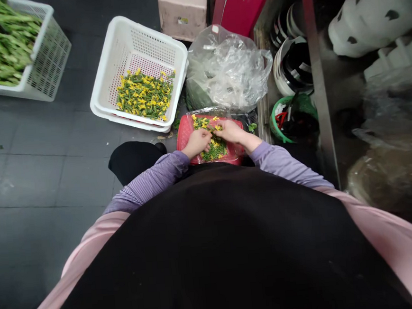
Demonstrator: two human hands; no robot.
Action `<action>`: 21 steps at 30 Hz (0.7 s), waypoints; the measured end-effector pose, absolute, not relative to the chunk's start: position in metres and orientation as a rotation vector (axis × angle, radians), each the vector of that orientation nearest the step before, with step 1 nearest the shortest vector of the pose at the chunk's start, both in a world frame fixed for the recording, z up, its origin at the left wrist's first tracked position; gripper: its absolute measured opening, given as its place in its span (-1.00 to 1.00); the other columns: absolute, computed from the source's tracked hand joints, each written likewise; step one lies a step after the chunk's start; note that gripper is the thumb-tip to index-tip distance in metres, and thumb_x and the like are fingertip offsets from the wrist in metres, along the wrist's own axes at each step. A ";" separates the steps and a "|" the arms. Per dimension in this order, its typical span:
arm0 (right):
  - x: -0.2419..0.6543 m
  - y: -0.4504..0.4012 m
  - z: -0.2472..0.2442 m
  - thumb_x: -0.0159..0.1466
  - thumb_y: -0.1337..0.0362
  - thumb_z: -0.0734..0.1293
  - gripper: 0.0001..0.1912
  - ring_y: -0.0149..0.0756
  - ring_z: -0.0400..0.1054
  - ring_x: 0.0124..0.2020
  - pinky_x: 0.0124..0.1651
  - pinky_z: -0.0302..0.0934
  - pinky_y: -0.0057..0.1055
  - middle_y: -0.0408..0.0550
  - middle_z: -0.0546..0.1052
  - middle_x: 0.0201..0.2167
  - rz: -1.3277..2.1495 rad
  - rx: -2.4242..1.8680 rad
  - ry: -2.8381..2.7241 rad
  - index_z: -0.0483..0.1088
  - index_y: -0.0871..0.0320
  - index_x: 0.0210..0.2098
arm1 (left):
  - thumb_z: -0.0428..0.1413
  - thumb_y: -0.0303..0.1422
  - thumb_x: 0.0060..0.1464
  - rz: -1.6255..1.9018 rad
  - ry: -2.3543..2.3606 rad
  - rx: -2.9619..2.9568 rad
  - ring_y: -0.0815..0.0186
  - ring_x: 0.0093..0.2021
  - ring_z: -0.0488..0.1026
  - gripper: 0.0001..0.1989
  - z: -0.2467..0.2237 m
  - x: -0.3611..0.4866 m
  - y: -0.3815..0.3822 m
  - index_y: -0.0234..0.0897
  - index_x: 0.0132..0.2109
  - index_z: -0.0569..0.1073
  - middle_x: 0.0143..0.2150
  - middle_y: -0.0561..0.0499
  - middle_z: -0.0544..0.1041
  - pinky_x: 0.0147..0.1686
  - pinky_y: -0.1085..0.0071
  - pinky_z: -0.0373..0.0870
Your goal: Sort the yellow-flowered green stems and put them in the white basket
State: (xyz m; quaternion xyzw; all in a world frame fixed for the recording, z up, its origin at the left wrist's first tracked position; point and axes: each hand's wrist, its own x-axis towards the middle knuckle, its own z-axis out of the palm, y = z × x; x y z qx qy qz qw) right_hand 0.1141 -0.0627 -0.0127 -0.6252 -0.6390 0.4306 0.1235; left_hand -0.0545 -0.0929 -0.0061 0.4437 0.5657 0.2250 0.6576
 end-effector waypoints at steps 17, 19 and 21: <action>0.139 -0.110 -0.009 0.23 0.21 0.39 -0.80 -0.54 0.17 -0.66 -0.73 -0.09 -0.67 -0.14 0.47 -0.51 2.277 -1.287 -0.552 0.37 0.21 -0.28 | 0.29 -0.45 0.13 0.548 0.969 0.929 0.56 -0.71 0.24 -0.83 0.002 -0.061 -0.094 -0.37 -0.39 0.48 -0.67 0.17 0.37 -0.63 0.59 0.18; 0.132 -0.114 -0.008 0.17 0.19 0.48 -0.74 -0.53 0.20 -0.65 -0.73 -0.07 -0.66 -0.15 0.47 -0.53 2.245 -1.303 -0.672 0.40 0.23 -0.28 | 0.27 -0.53 0.11 0.517 1.010 1.015 0.55 -0.70 0.28 -0.87 0.002 -0.061 -0.095 -0.38 -0.39 0.50 -0.64 0.15 0.43 -0.61 0.59 0.21; 0.127 -0.117 -0.004 0.09 0.21 0.55 -0.69 -0.55 0.20 -0.65 -0.71 -0.05 -0.66 -0.18 0.44 -0.58 2.198 -1.318 -0.816 0.42 0.24 -0.32 | 0.23 -0.57 0.12 0.484 1.043 1.059 0.52 -0.68 0.34 -0.88 0.001 -0.061 -0.096 -0.39 -0.39 0.51 -0.64 0.12 0.46 -0.59 0.58 0.28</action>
